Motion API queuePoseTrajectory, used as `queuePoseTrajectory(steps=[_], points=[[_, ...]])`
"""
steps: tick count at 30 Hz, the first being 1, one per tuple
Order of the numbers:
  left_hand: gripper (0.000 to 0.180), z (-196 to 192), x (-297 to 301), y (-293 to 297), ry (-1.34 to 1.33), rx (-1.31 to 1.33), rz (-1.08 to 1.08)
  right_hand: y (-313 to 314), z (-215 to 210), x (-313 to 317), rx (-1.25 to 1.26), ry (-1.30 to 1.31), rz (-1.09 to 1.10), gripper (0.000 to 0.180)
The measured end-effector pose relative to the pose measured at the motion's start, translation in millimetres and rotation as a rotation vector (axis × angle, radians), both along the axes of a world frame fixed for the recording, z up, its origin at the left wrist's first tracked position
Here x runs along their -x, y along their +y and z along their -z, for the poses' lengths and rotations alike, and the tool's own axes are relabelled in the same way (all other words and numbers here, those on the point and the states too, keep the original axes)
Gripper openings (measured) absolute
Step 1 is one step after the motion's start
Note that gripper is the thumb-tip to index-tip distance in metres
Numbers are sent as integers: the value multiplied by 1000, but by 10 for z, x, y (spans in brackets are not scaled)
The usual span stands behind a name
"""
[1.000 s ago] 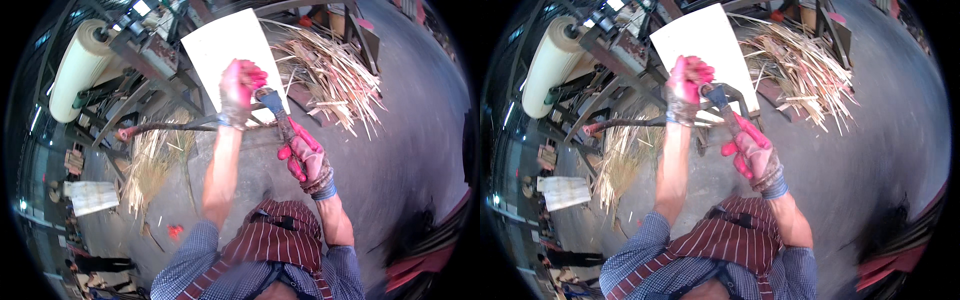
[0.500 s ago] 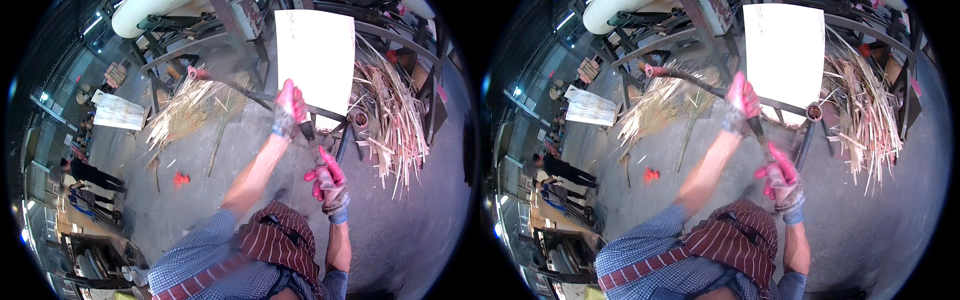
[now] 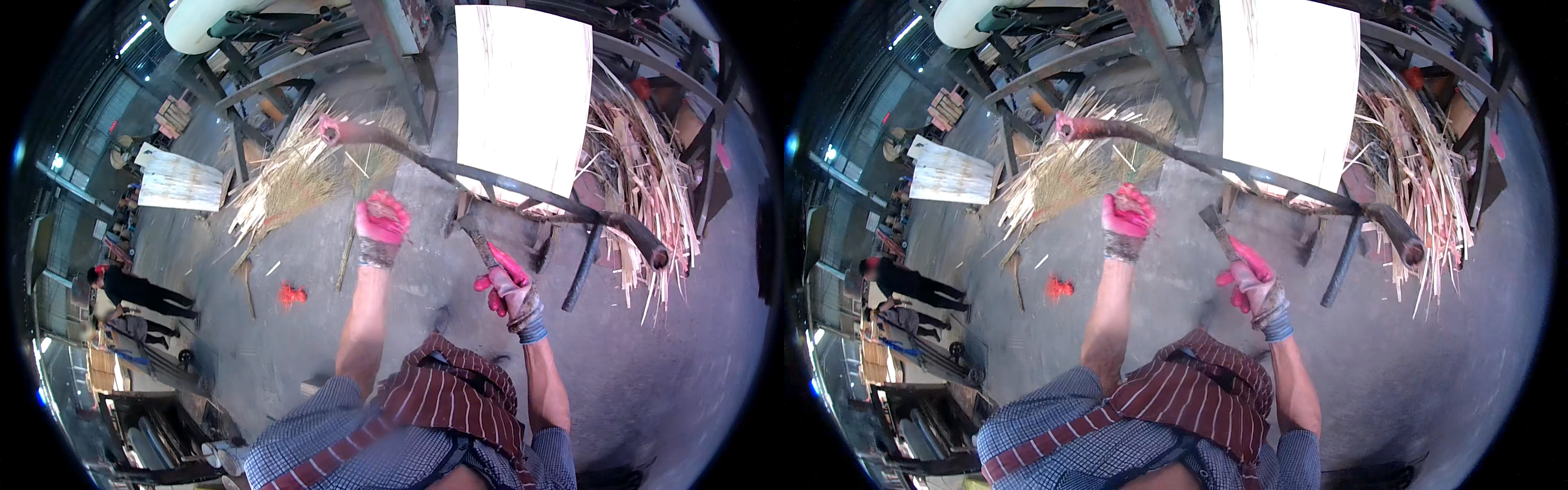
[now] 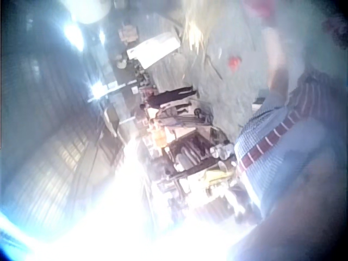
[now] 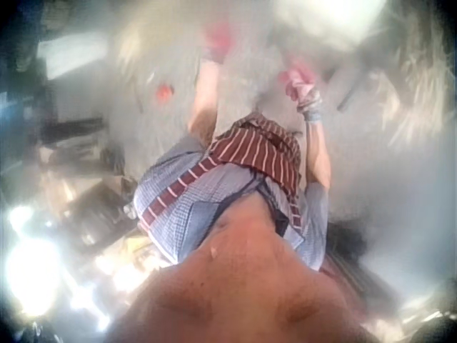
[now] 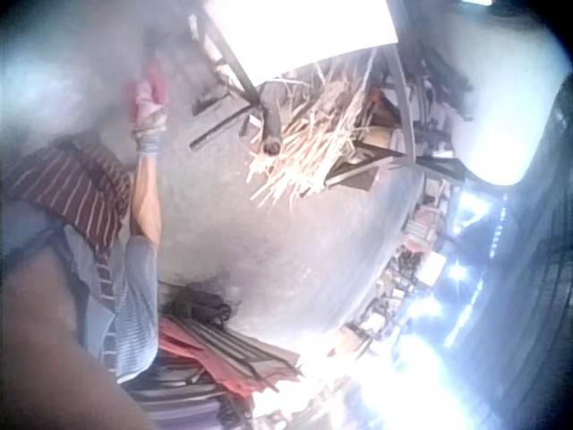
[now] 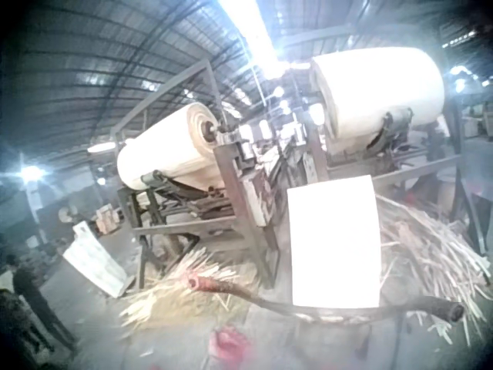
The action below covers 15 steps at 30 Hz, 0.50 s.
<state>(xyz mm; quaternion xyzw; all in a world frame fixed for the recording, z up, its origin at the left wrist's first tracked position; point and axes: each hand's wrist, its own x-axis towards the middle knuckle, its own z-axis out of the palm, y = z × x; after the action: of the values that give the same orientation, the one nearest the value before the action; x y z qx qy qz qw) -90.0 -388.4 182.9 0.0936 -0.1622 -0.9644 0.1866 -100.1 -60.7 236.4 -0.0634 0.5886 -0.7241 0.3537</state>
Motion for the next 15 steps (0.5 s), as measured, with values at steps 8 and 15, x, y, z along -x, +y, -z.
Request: queuePoseTrajectory(steps=[8, 15], points=[[32, -1086, 301, -1118, 504, 198, 9, -1037, -57, 151, 30, 28, 54, 48], [24, -1149, 582, -1328, 493, 284, 40, -1370, 166, 184, -58, -12, 69, 51]])
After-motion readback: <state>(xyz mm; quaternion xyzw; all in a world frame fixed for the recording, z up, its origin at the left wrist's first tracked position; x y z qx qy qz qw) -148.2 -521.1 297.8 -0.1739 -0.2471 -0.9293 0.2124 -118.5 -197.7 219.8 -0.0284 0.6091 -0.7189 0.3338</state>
